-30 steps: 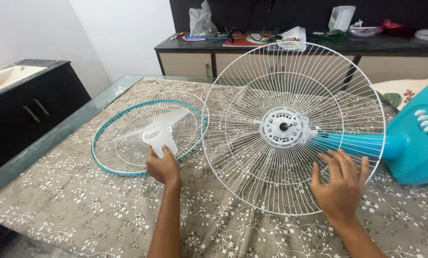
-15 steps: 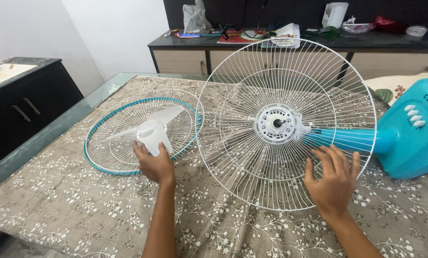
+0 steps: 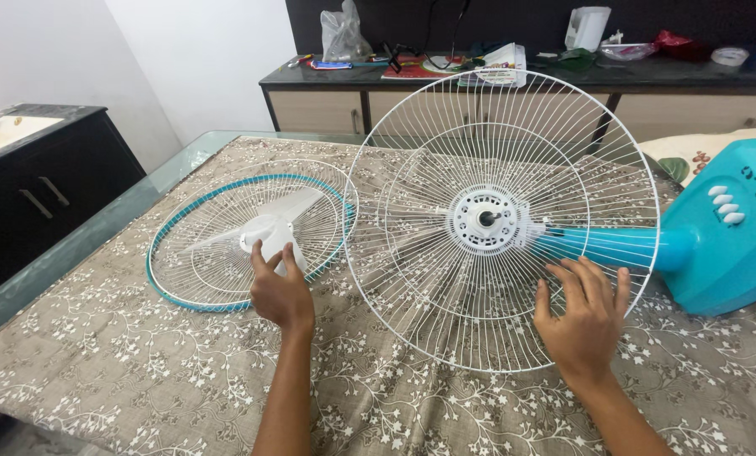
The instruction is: The person disassembles a teal table fan by removing the front grille, unscrewing the blade nut, detaching the fan blades, and then removing the rear grille and motor housing. A screwdriver is used to loosen a screw in the motor housing.
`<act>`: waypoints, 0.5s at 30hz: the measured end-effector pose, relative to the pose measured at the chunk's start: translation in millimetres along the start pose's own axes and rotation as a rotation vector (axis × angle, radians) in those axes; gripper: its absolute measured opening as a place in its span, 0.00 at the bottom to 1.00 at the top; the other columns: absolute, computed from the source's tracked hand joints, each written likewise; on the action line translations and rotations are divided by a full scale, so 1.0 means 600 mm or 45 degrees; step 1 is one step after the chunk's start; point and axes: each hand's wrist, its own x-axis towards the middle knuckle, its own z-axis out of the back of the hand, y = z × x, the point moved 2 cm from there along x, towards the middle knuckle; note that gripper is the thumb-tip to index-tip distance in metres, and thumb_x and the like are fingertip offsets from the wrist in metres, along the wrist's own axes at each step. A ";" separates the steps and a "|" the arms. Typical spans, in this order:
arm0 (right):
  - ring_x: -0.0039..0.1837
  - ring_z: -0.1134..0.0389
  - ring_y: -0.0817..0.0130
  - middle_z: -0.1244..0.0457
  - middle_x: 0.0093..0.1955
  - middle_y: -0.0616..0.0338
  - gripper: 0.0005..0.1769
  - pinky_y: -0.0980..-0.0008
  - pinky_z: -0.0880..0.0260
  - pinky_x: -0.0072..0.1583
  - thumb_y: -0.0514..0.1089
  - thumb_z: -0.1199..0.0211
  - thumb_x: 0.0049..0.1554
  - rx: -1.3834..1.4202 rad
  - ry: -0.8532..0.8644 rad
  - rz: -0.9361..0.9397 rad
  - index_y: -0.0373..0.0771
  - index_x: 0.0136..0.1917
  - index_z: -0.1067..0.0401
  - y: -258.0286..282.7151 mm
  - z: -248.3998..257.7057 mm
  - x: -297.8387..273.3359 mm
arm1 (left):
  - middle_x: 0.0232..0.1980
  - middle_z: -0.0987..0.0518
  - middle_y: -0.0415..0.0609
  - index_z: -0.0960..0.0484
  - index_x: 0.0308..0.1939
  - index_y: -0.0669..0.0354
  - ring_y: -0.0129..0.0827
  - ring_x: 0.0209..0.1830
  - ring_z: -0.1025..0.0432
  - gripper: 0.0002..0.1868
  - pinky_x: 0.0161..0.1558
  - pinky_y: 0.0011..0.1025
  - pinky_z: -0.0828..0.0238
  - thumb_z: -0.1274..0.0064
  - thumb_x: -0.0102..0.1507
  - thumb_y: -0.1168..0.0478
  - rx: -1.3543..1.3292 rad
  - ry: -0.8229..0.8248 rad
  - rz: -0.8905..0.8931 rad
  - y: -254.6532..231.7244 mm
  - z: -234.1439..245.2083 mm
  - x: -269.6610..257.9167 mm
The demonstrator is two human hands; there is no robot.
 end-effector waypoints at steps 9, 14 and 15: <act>0.73 0.36 0.61 0.32 0.63 0.57 0.14 0.47 0.54 0.84 0.47 0.34 0.59 0.023 0.021 0.005 0.42 0.57 0.22 0.011 0.012 0.007 | 0.42 0.13 0.52 0.27 0.66 0.70 0.41 0.30 0.18 0.36 0.28 0.35 0.20 0.51 0.70 0.39 0.154 0.102 -0.130 -0.014 0.000 0.007; 0.73 0.36 0.60 0.33 0.63 0.56 0.15 0.46 0.52 0.83 0.46 0.34 0.58 0.028 0.024 0.025 0.41 0.57 0.23 0.017 0.016 0.013 | 0.42 0.12 0.49 0.19 0.62 0.62 0.38 0.26 0.19 0.27 0.31 0.36 0.23 0.52 0.72 0.43 -0.156 -0.017 -0.282 -0.041 0.009 -0.020; 0.72 0.36 0.60 0.33 0.62 0.56 0.15 0.45 0.51 0.82 0.46 0.34 0.58 0.029 0.023 0.029 0.41 0.58 0.23 0.018 0.016 0.013 | 0.41 0.12 0.48 0.17 0.60 0.61 0.37 0.24 0.20 0.26 0.31 0.37 0.24 0.53 0.72 0.44 -0.274 -0.013 -0.301 -0.050 0.007 -0.030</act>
